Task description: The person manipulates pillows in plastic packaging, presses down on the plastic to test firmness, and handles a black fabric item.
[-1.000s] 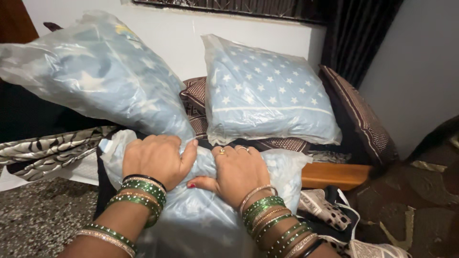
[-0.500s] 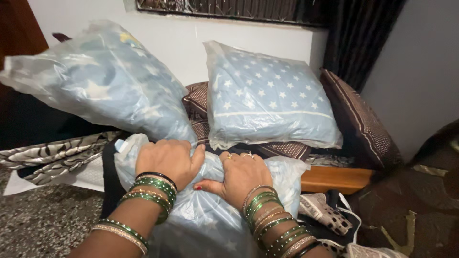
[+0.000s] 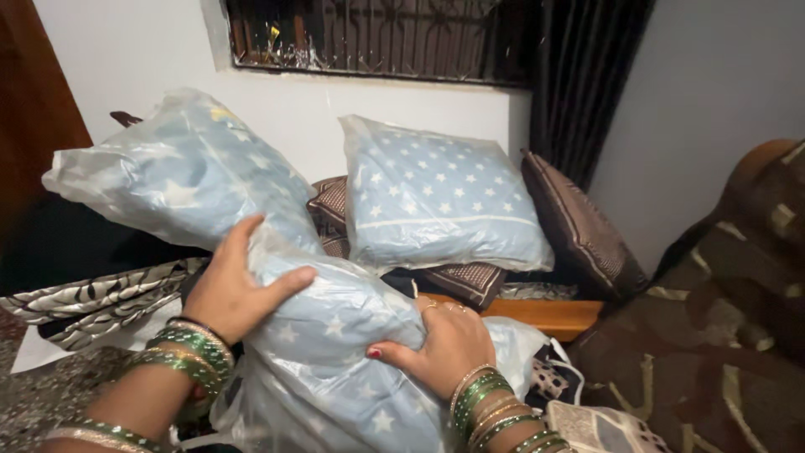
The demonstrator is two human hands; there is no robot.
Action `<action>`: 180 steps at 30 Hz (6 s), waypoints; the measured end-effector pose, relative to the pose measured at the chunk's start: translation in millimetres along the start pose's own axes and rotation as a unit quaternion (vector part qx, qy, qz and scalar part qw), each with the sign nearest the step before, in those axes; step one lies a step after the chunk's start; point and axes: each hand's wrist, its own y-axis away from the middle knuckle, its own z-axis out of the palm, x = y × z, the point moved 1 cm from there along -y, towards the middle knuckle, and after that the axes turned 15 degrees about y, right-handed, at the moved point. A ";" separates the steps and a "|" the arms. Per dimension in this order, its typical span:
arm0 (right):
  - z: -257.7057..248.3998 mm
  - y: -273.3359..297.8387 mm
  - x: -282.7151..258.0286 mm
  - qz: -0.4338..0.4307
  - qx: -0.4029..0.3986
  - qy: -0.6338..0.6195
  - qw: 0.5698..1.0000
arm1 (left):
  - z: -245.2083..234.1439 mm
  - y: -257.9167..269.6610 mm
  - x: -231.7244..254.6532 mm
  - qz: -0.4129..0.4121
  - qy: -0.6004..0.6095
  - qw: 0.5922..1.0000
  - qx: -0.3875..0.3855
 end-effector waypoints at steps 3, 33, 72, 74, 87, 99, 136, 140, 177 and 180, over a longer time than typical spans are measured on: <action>-20.1 -7.5 -0.8 0.052 -0.005 -0.049 0.997 | 0.0 0.6 -17.6 -0.170 0.230 0.957 -0.048; -63.2 -51.2 -6.6 -0.287 0.236 0.156 0.915 | 33.2 -8.1 67.5 0.092 -0.120 0.961 -0.232; -46.6 -54.0 -45.5 -0.192 0.056 0.201 0.959 | -15.3 10.1 48.4 -0.057 -0.395 0.882 -0.249; -35.7 -57.5 -62.5 -0.190 -0.075 0.174 0.963 | -7.5 13.3 47.3 -0.028 -0.361 0.906 -0.221; 12.2 -40.0 -51.7 -0.131 -0.038 0.073 0.988 | 27.8 23.4 6.3 0.045 -0.333 0.930 -0.149; 3.0 -29.2 -39.2 -0.112 -0.003 0.035 0.993 | -8.2 15.5 36.8 0.044 -0.370 0.885 -0.279; -19.5 -60.9 -69.4 0.066 -0.017 -0.193 0.979 | -41.4 -8.6 8.1 -0.205 0.226 0.952 0.039; -8.9 -65.5 -70.8 0.069 -0.011 -0.185 0.980 | -44.0 -1.9 23.7 -0.152 0.005 0.985 0.083; -26.9 -69.1 21.2 0.072 -0.152 -0.010 0.986 | -36.3 41.1 39.4 0.000 -0.238 0.945 -0.226; -18.9 -75.2 19.4 0.062 -0.167 -0.038 0.983 | -37.0 41.4 39.9 -0.019 -0.236 0.944 -0.230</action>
